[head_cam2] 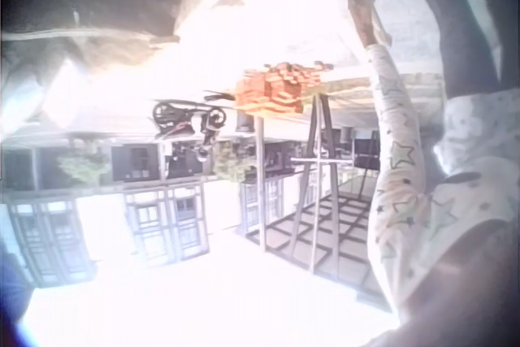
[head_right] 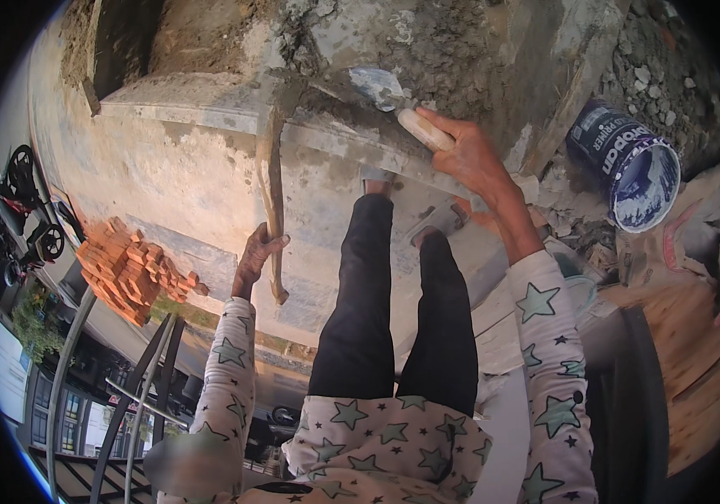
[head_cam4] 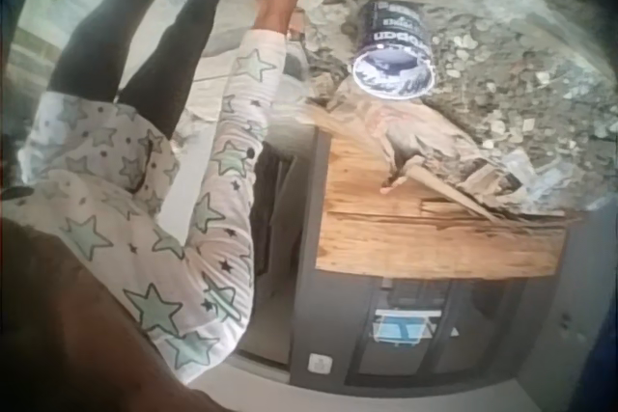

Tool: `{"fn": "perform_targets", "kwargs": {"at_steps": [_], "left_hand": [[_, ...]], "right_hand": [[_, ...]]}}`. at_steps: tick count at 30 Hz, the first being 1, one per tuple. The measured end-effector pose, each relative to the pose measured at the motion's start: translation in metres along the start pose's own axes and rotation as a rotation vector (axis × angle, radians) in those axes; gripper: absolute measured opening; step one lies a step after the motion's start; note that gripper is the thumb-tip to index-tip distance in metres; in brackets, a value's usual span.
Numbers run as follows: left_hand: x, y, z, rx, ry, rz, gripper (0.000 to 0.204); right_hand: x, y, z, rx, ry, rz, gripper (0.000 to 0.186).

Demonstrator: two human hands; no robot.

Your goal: The person mixes sand and cement in a wooden frame on the ground using a hoe and a trowel. They repeatedly turn the dry mix, add water from a bucket, and continue mixing to combine the materials.

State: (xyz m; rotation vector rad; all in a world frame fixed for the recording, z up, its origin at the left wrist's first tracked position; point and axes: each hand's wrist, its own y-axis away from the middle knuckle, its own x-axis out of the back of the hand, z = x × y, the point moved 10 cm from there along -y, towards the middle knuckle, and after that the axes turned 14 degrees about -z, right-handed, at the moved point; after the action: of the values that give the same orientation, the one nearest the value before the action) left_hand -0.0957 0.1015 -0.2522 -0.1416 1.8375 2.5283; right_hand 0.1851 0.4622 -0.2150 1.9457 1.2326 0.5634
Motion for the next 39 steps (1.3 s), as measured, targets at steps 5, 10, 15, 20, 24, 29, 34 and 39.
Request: {"fn": "perform_targets", "kwargs": {"at_steps": [5, 10, 15, 20, 24, 29, 34, 39], "left_hand": [[0.017, -0.01, 0.009, 0.019, -0.01, 0.006, 0.05], [0.022, -0.025, 0.051, -0.145, 0.037, 0.048, 0.05], [0.032, -0.048, 0.05, -0.076, 0.143, 0.054, 0.042], [0.023, -0.056, 0.074, -0.022, 0.104, 0.007, 0.031], [0.012, -0.046, 0.102, -0.082, 0.064, 0.09, 0.023], [-0.026, -0.048, 0.069, -0.088, 0.019, 0.145, 0.023], [-0.039, -0.049, 0.051, -0.124, 0.008, 0.174, 0.023], [-0.042, -0.062, 0.031, -0.131, 0.072, 0.168, 0.024]], "right_hand": [[-0.003, -0.007, 0.006, 0.061, 0.04, 0.025, 0.074], [-0.002, -0.012, 0.002, 0.061, 0.057, 0.061, 0.075], [-0.003, -0.016, 0.002, 0.021, -0.03, 0.025, 0.076], [0.004, -0.013, 0.006, -0.039, -0.036, 0.009, 0.076], [0.018, -0.012, 0.012, 0.056, -0.032, 0.119, 0.075], [0.039, 0.016, 0.003, 0.012, -0.067, 0.21, 0.073], [0.043, 0.027, -0.031, 0.105, -0.037, 0.058, 0.073], [0.021, 0.01, 0.001, 0.027, 0.048, 0.049, 0.072]]}}
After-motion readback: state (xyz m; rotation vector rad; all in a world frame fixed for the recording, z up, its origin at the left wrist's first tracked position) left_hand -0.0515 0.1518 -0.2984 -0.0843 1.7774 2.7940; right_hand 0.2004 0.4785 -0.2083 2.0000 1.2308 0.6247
